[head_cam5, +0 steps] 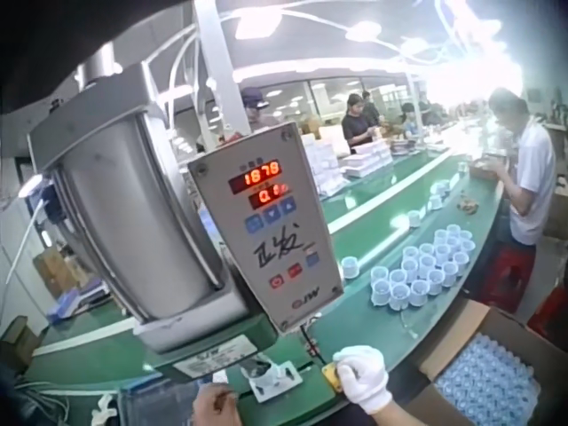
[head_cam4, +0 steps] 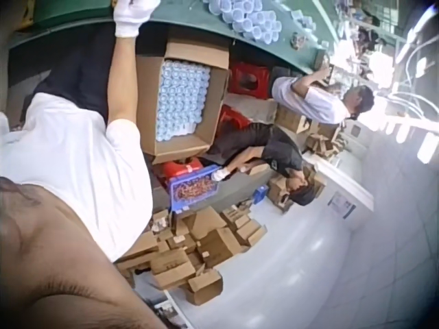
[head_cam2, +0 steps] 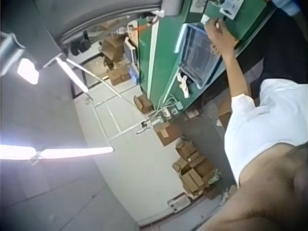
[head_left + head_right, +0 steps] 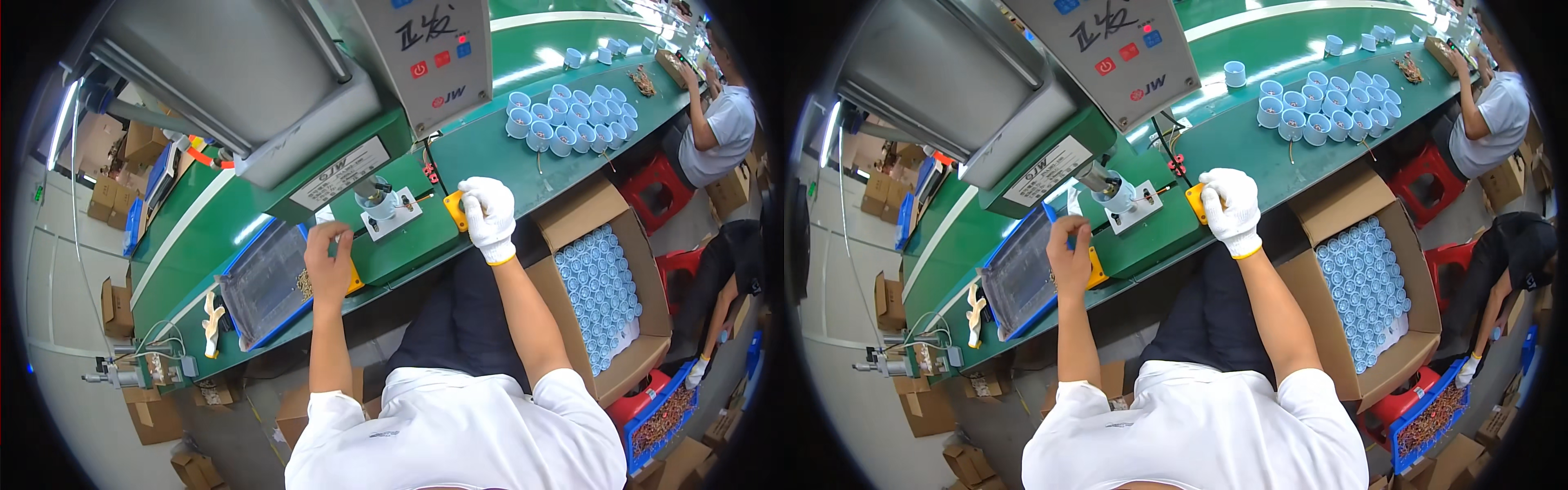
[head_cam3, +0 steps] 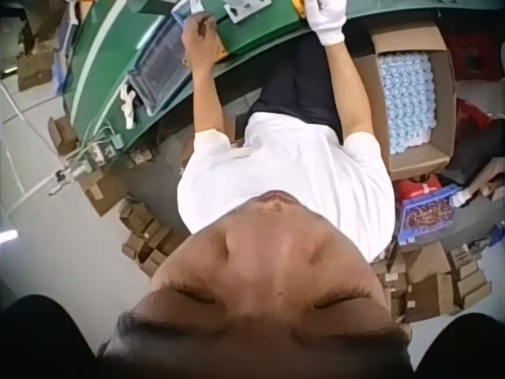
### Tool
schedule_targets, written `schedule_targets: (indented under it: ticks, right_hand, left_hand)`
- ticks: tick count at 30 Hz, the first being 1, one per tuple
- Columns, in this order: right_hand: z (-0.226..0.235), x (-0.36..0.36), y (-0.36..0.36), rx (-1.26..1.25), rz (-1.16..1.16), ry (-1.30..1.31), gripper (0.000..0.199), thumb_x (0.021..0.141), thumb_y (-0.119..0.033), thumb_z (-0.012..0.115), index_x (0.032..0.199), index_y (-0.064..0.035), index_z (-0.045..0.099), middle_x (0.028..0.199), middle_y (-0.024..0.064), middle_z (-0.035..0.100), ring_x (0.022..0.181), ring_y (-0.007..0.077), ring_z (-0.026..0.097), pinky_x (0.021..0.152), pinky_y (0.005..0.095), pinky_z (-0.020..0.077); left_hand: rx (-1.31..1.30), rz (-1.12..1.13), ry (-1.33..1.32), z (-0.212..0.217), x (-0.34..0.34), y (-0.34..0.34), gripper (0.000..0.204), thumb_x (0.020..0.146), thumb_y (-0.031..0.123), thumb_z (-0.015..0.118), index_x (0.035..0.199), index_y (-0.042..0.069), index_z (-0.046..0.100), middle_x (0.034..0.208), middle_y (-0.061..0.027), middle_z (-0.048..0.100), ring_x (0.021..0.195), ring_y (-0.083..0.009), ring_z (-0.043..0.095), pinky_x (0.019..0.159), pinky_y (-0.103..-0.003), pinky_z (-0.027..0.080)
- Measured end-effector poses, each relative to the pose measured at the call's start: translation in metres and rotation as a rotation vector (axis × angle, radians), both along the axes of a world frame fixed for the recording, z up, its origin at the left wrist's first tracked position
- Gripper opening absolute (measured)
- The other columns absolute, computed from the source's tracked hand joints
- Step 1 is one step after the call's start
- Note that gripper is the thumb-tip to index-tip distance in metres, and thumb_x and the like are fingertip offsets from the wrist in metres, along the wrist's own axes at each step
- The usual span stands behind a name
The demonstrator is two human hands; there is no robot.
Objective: The worker is manually assembling small metal components into light blue plastic cups using an industrial press machine on a production line.
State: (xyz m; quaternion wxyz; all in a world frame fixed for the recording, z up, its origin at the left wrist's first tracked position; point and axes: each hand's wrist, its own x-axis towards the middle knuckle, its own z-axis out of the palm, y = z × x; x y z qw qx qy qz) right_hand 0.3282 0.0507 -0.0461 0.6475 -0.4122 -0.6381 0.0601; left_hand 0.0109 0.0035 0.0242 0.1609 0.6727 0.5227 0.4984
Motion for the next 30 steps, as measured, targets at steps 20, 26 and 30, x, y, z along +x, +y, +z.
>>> schedule_targets:
  ticks: [20, 26, 30]
  right_hand:
    - [0.009, 0.002, -0.007, 0.029, 0.001, 0.058, 0.007, 0.088, -0.005, 0.071, 0.091, -0.0026, 0.077, 0.092, 0.0166, 0.077, 0.087, 0.0389, 0.074, 0.083, 0.0469, 0.0601]
    - [0.010, -0.004, -0.005, 0.049, 0.013, 0.021, 0.013, 0.088, -0.003, 0.069, 0.096, -0.0038, 0.079, 0.098, 0.0151, 0.078, 0.090, 0.0360, 0.074, 0.086, 0.0464, 0.0598]
    - [0.010, 0.008, -0.006, 0.033, 0.004, 0.032, 0.012, 0.087, -0.004, 0.069, 0.095, -0.0044, 0.078, 0.099, 0.0147, 0.078, 0.092, 0.0359, 0.074, 0.087, 0.0458, 0.0594]
  left_hand:
    - [-0.333, -0.070, 0.497, 0.094, 0.041, 0.064, 0.028, 0.087, 0.025, 0.087, 0.100, 0.000, 0.086, 0.087, -0.0121, 0.080, 0.077, -0.0204, 0.072, 0.073, -0.036, 0.055]
    - [-0.414, -0.084, 0.426, 0.104, 0.040, 0.062, 0.029, 0.087, 0.023, 0.088, 0.104, 0.000, 0.086, 0.086, -0.0099, 0.075, 0.079, -0.0204, 0.069, 0.077, -0.036, 0.054]
    - [-0.040, -0.114, 0.115, 0.050, 0.019, 0.049, 0.027, 0.096, 0.018, 0.081, 0.115, -0.002, 0.081, 0.094, -0.0090, 0.072, 0.088, -0.0207, 0.065, 0.083, -0.036, 0.052]
